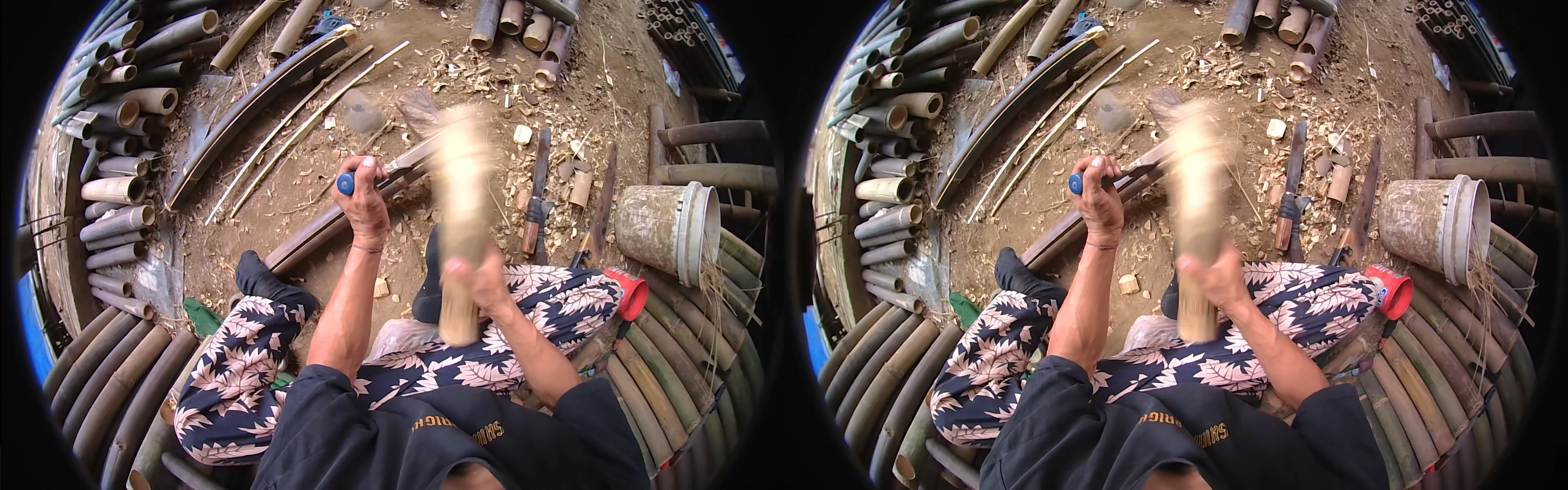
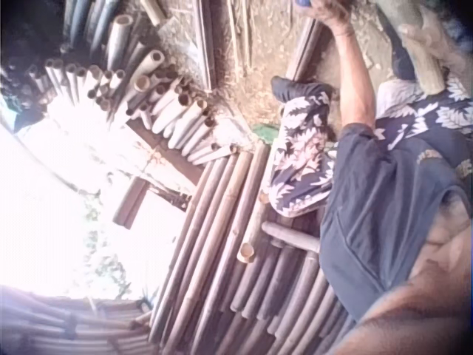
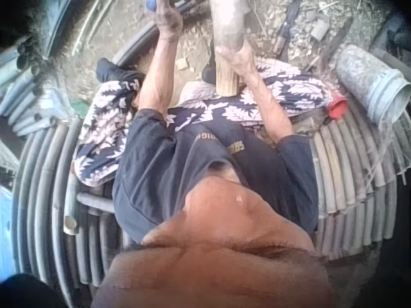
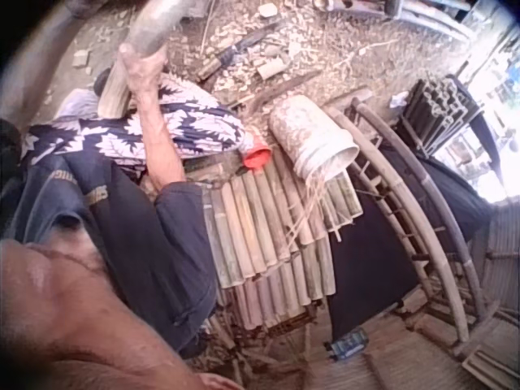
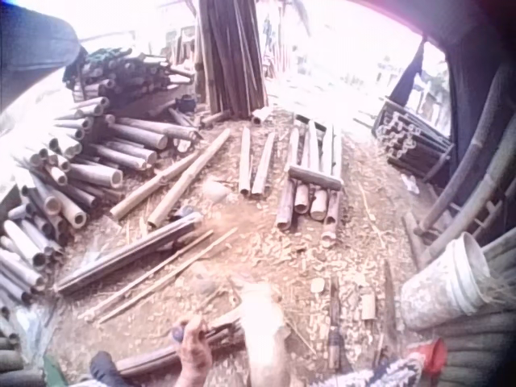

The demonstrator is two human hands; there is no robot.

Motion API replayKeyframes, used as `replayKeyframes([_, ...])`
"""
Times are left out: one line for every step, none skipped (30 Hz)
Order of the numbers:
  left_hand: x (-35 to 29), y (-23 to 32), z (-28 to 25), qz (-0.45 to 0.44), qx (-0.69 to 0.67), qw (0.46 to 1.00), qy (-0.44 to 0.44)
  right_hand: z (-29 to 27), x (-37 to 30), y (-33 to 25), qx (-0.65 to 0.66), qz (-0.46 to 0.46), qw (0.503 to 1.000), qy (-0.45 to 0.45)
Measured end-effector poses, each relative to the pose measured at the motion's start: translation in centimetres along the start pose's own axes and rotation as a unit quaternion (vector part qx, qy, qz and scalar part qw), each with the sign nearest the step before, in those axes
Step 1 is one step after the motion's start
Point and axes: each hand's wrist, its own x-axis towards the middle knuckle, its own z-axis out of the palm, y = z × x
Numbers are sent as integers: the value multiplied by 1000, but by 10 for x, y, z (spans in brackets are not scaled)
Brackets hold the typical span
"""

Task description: The person sits on the ground and uses a knife to split a long bamboo pole lengthwise into thin strips. They repeatedly strike the knife with a wooden mallet to drive it through the bamboo, separating the material into smaller pieces.

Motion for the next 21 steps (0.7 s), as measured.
replayKeyframes([0,3,-8,-48,107,991,65,1,-9,5,-25,28,998,-53])
replayKeyframes([-4,7,-34,-40,81,995,49,-2,-14,11,-55,50,991,-112])
replayKeyframes([7,11,-52,2,51,998,45,-8,9,-15,5,87,990,-108])
replayKeyframes([6,13,-40,9,43,995,89,-10,10,-37,61,136,986,-77])
replayKeyframes([4,15,-33,15,23,998,55,-14,12,-61,118,180,976,-38])
replayKeyframes([6,18,-15,17,-19,999,37,-28,21,-70,118,138,983,12])
replayKeyframes([-2,20,-7,13,-52,998,25,-37,27,-75,124,69,988,62])
replayKeyframes([-3,16,2,16,-64,998,20,-56,36,-74,133,51,987,77])
replayKeyframes([0,13,9,27,-73,997,16,-63,40,-79,149,40,979,132])
replayKeyframes([-2,6,11,36,-52,998,10,-75,41,-76,200,49,968,144])
replayKeyframes([-1,0,13,49,15,999,8,-82,41,-71,251,59,954,154])
replayKeyframes([-5,-9,7,58,68,996,-7,-69,40,-62,285,53,929,229])
replayKeyframes([-6,-18,7,69,113,991,-25,-46,43,-52,315,39,898,304])
replayKeyframes([-12,-19,11,89,172,980,-44,-16,33,-26,278,9,894,351])
replayKeyframes([-18,-18,8,94,219,970,-44,1,13,-7,205,23,939,276])
replayKeyframes([-18,-17,0,106,267,957,-38,4,-4,3,96,78,990,70])
replayKeyframes([-18,-17,-6,114,310,943,-34,0,-13,4,-17,140,983,-116])
replayKeyframes([-17,-15,-31,79,331,940,39,1,-20,-2,-99,206,951,-209])
replayKeyframes([-14,-6,-50,88,217,970,63,1,-17,-6,-56,188,967,-161])
replayKeyframes([-4,3,-48,87,217,970,73,1,-8,-7,-13,164,979,-118])
replayKeyframes([-7,14,-45,67,220,970,83,-2,-14,-10,28,156,985,-68])
